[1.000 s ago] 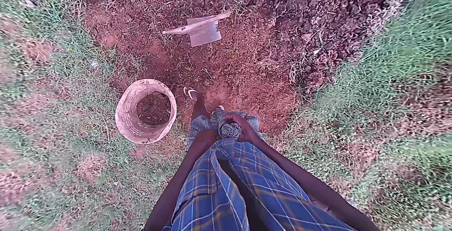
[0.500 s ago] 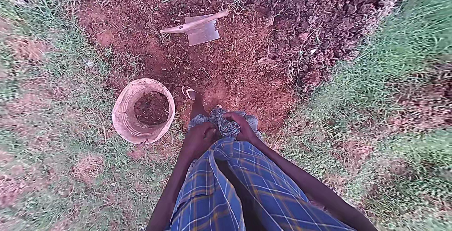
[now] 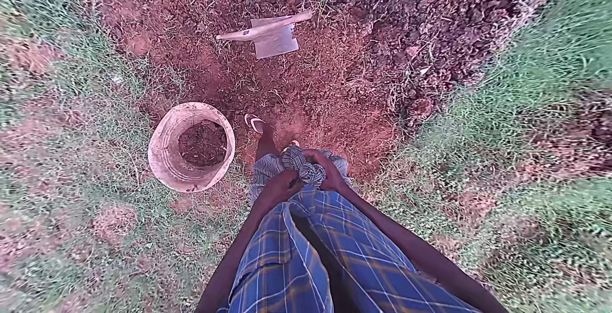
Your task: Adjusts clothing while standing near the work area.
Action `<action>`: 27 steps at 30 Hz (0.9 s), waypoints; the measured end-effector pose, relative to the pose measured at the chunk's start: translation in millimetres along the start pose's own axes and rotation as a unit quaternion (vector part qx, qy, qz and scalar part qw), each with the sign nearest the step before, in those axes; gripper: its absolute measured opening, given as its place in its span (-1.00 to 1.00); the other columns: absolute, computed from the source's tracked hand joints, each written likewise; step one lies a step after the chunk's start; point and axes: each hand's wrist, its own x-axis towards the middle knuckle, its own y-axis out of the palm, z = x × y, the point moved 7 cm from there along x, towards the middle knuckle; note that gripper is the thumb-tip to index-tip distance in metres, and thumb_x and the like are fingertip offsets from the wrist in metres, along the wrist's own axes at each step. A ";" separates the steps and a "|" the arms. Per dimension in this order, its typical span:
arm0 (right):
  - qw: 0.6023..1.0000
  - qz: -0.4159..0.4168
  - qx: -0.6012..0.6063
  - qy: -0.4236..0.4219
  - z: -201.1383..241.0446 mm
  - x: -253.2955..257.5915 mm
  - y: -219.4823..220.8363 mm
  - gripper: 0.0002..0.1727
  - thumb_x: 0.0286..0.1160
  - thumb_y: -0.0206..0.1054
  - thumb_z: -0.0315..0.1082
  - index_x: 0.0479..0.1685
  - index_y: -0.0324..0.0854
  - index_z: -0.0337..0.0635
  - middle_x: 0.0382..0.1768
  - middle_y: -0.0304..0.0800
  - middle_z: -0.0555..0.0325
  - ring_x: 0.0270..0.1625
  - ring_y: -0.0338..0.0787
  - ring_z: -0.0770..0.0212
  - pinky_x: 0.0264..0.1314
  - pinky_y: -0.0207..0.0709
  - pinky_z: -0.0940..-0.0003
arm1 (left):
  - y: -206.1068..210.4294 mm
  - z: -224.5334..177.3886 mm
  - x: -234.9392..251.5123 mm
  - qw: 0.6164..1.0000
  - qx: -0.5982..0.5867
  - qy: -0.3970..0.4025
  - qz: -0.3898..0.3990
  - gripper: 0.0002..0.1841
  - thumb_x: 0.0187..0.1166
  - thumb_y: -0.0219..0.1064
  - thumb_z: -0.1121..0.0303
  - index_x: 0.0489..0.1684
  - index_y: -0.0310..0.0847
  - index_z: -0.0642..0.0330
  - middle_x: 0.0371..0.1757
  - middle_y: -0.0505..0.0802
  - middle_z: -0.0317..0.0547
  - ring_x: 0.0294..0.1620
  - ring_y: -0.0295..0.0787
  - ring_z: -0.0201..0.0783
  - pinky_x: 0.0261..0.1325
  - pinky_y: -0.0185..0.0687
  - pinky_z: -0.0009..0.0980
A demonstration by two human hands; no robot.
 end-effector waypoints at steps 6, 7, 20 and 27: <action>1.000 0.005 -0.027 0.013 1.7 1.1 -0.1 -0.26 0.27 0.39 -0.07 0.31 0.53 -0.59 -0.23 0.81 -0.09 -0.22 0.76 0.25 -0.03 0.63 0.28 | -8.2 -9.2 -0.8 1.000 0.011 0.012 0.008 -0.65 0.75 0.17 0.30 -0.03 0.67 0.54 -0.08 0.79 0.27 0.00 0.72 0.01 0.22 0.56 -0.05; 1.000 0.008 -0.028 0.011 1.8 1.2 -0.2 -0.26 0.24 0.41 -0.09 0.31 0.53 -0.59 -0.23 0.81 -0.09 -0.23 0.76 0.24 -0.04 0.64 0.28 | -9.6 -7.1 -1.2 1.000 -0.006 0.018 -0.012 -0.63 0.74 0.19 0.27 0.08 0.65 0.52 -0.07 0.79 0.22 -0.03 0.72 -0.05 0.19 0.57 -0.08; 0.992 0.073 -0.076 0.070 7.2 8.2 0.3 -0.44 0.25 0.42 -0.35 0.33 0.62 -0.37 -0.01 0.88 -0.16 0.02 0.88 -0.01 0.14 0.69 -0.04 | -29.7 -33.4 -11.6 0.948 0.243 0.157 -0.129 -0.66 0.71 0.17 0.17 0.04 0.76 0.25 -0.17 0.88 0.07 -0.10 0.81 0.10 -0.02 0.56 0.11; 0.968 0.223 -0.069 0.097 13.9 13.6 -8.1 -0.22 0.13 0.48 -0.48 0.57 0.49 -0.22 0.19 0.81 -0.14 0.23 0.80 -0.07 0.33 0.58 -0.18 | -22.7 -29.8 -15.3 0.941 0.257 0.185 -0.118 -0.65 0.71 0.17 0.20 -0.37 0.73 0.25 -0.28 0.88 0.02 -0.15 0.83 0.08 -0.08 0.59 0.09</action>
